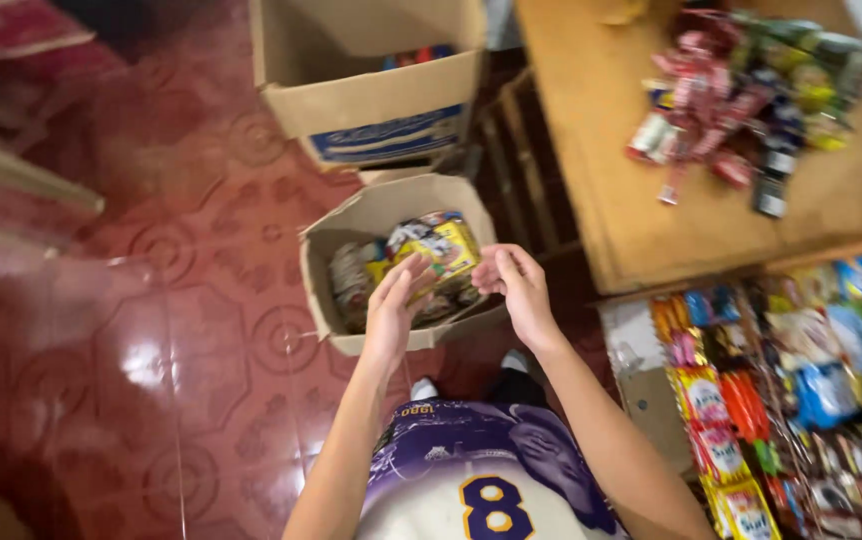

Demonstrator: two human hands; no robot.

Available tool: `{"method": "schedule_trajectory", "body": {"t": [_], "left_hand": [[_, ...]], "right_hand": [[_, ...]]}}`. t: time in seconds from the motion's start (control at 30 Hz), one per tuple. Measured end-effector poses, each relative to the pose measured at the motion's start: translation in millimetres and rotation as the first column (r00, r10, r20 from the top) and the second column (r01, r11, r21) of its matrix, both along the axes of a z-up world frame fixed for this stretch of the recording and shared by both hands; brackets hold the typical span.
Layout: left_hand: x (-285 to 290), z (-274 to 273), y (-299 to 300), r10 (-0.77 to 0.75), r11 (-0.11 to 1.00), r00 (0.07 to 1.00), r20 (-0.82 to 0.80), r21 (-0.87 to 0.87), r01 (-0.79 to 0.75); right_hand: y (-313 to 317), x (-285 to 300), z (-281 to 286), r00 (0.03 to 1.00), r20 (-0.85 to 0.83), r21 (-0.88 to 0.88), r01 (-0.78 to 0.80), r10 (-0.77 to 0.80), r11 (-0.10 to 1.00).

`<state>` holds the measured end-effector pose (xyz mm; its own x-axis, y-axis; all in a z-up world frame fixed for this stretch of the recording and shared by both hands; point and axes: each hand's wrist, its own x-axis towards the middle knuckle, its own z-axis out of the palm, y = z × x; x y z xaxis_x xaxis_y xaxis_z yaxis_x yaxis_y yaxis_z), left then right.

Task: Organizing and restocking various snack bags and coffee packets into a wire cart from cardboard boxes.

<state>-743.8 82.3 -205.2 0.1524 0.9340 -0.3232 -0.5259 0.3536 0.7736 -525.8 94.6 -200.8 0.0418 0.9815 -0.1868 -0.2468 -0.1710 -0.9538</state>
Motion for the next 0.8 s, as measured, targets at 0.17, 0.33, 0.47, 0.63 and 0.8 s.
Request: {"method": "schedule_trajectory", "body": {"t": [0.17, 0.33, 0.47, 0.63, 0.8], "left_hand": [[-55, -28, -6, 0.109, 0.993, 0.993, -0.049, -0.032, -0.111], [-69, -66, -5, 0.171, 0.976, 0.982, -0.084, -0.120, -0.181], [-68, -114, -6, 0.157, 0.942, 0.980, -0.125, -0.280, -0.187], [-84, -165, 29, 0.089, 0.933, 0.979, -0.186, -0.329, -0.147], [-113, -187, 100, -0.003, 0.954, 0.960, -0.280, -0.287, -0.081]], "right_hand": [[20, -45, -29, 0.993, 0.028, -0.107, -0.112, 0.115, 0.988], [49, -52, -67, 0.986, 0.050, -0.202, -0.146, 0.159, 0.969], [72, -43, -107, 0.991, -0.011, -0.379, -0.125, 0.131, 0.917], [108, -42, -140, 0.990, -0.067, -0.531, -0.139, 0.122, 0.836], [158, -65, -156, 0.931, -0.078, -0.542, -0.339, 0.355, 0.769]]}}
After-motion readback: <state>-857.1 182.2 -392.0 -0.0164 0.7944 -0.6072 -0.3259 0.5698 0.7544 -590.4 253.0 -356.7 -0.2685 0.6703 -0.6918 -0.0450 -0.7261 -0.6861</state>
